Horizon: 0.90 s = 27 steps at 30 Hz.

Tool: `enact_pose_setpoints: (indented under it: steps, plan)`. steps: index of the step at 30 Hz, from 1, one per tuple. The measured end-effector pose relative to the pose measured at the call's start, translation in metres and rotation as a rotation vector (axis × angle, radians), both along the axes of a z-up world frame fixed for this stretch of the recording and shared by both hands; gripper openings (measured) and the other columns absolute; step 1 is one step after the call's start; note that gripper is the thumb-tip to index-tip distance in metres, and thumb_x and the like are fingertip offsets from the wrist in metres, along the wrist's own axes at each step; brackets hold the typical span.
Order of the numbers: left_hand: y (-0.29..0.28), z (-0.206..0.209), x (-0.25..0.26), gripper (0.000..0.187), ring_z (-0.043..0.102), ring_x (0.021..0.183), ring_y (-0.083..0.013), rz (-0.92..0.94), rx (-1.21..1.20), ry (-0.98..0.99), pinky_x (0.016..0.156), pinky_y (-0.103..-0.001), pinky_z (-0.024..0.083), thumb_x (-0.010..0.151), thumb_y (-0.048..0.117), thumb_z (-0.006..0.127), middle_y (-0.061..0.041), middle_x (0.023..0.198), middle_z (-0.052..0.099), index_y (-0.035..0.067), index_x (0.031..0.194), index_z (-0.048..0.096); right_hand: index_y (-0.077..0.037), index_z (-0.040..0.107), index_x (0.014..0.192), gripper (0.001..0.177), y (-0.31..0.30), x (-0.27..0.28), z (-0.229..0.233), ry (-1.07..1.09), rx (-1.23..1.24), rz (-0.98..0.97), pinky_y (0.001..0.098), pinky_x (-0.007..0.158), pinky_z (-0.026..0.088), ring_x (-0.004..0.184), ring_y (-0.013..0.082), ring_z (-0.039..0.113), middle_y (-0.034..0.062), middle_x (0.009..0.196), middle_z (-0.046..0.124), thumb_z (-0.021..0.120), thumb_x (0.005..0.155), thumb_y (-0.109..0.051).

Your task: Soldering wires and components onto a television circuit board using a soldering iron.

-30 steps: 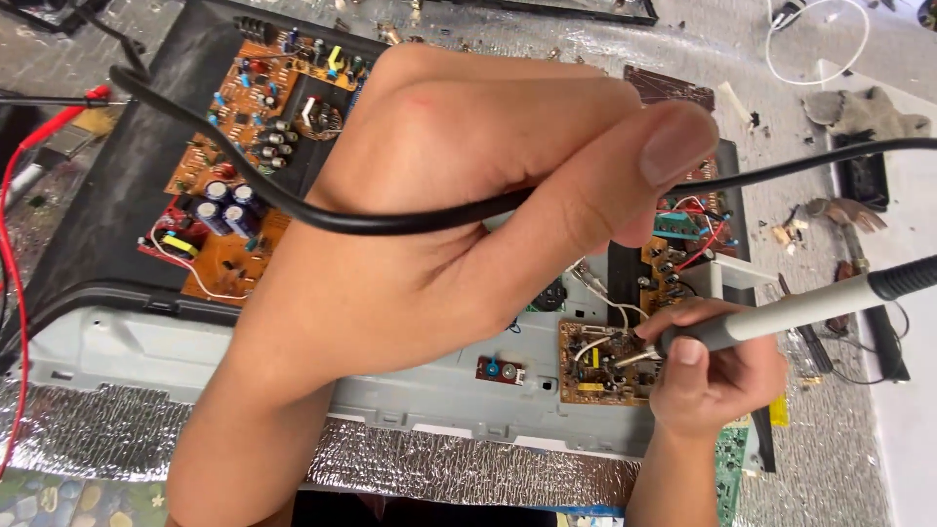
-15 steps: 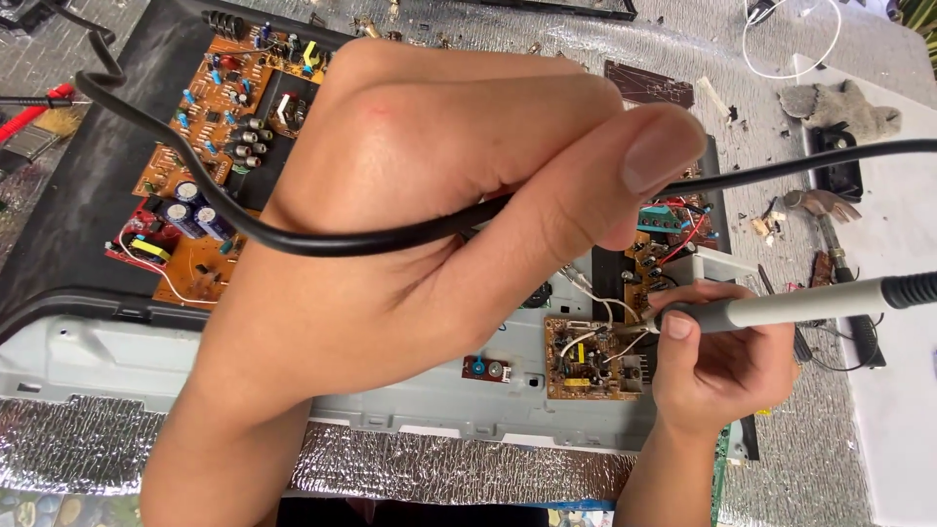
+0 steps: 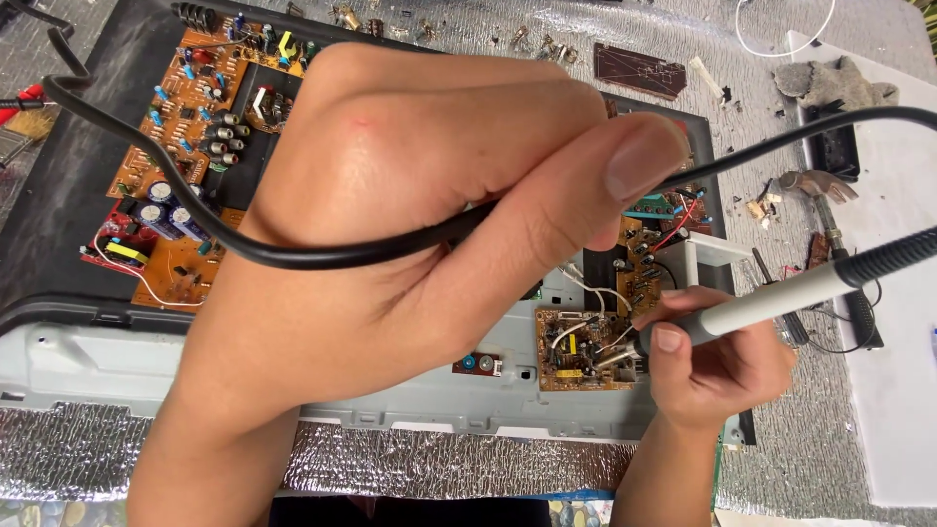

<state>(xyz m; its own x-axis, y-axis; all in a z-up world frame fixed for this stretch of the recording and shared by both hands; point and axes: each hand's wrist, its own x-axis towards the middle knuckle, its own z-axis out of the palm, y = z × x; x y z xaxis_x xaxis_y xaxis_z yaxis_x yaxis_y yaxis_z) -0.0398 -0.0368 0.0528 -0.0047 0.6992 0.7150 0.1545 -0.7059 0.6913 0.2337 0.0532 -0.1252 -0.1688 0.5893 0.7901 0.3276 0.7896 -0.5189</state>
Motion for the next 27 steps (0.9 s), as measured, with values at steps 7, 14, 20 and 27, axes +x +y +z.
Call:
enact_pose_setpoints:
  steps: [7, 14, 20, 27]
  plan:
    - [-0.001, -0.004, -0.001, 0.039, 0.055, 0.07, -0.0203, 0.041, 0.024, 0.057, 0.069, -0.033, 0.043, 0.11, 0.021, 0.036, -0.008, 0.086, 0.061, 0.0, 0.09, 0.061, 0.012, 0.055, 0.106, 0.037, 0.007, -0.014, 0.007, 0.097, 0.012, 0.09, 0.0342, 0.061, 0.057, 0.071, 0.032, 0.072, 0.0256, 0.093, 0.065, 0.068, 0.099, -0.021]
    - [-0.01, -0.017, -0.012, 0.039, 0.054, 0.068, -0.0213, 0.081, 0.093, 0.138, 0.067, -0.034, 0.041, 0.11, 0.018, 0.036, -0.008, 0.081, 0.06, -0.001, 0.086, 0.06, 0.008, 0.065, 0.095, 0.025, 0.015, -0.017, 0.049, -0.206, 0.083, -0.057, 0.0342, 0.071, 0.043, 0.087, 0.0275, 0.065, 0.0223, 0.103, 0.072, 0.076, 0.101, -0.014]
    - [-0.01, -0.021, -0.014, 0.039, 0.053, 0.065, -0.0221, 0.099, 0.127, 0.187, 0.065, -0.034, 0.04, 0.11, 0.016, 0.036, -0.009, 0.077, 0.058, -0.002, 0.083, 0.059, 0.01, 0.07, 0.108, 0.018, 0.014, -0.011, 0.111, -0.446, 0.046, -0.122, 0.0327, 0.074, 0.044, 0.079, 0.0209, 0.052, 0.0217, 0.115, 0.071, 0.085, 0.112, 0.0]
    - [0.004, -0.017, -0.015, 0.04, 0.052, 0.063, -0.023, 0.144, 0.159, 0.269, 0.063, -0.035, 0.039, 0.11, 0.013, 0.036, -0.009, 0.073, 0.057, -0.002, 0.08, 0.058, 0.004, 0.065, 0.123, 0.013, 0.022, -0.024, 0.151, -0.457, -0.317, -0.119, 0.0256, 0.07, 0.051, 0.081, 0.017, 0.068, 0.0096, 0.1, 0.067, 0.075, 0.115, 0.0]
